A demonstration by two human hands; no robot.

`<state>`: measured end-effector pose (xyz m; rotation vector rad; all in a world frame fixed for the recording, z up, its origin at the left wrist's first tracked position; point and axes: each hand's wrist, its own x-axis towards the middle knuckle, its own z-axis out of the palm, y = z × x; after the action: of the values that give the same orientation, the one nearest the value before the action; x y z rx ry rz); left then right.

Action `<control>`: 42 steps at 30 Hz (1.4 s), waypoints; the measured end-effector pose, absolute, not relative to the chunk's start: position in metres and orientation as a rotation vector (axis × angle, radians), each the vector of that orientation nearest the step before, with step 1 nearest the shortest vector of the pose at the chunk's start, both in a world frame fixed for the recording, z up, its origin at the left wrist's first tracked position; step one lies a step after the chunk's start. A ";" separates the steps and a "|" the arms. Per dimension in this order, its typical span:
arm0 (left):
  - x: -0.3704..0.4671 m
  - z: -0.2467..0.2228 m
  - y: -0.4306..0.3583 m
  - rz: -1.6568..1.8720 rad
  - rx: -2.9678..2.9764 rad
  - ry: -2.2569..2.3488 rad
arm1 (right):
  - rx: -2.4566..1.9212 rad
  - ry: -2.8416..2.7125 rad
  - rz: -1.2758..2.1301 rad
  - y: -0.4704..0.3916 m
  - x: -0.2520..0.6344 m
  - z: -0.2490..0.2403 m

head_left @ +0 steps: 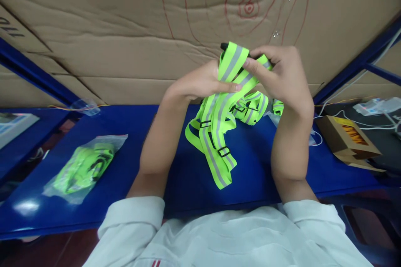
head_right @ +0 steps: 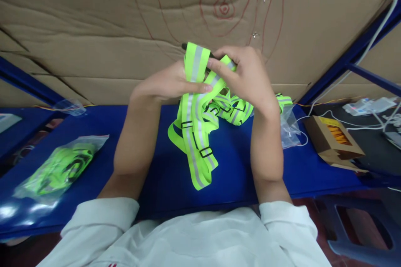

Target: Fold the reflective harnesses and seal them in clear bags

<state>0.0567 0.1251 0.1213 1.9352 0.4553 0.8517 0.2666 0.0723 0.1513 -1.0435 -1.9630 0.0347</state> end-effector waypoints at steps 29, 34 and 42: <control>0.050 0.127 0.125 0.714 2.001 0.436 | -0.973 -1.717 0.508 0.112 0.255 0.132; 0.050 0.124 0.130 0.710 2.015 0.428 | -0.954 -1.955 0.425 0.087 0.255 0.139; 0.061 0.118 0.135 0.809 1.944 0.442 | -1.239 -2.047 -0.002 0.076 0.241 0.142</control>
<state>0.0607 0.1351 0.1177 1.9443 0.4422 0.8090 0.2409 0.0761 0.1423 -1.2388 -2.0473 -0.0019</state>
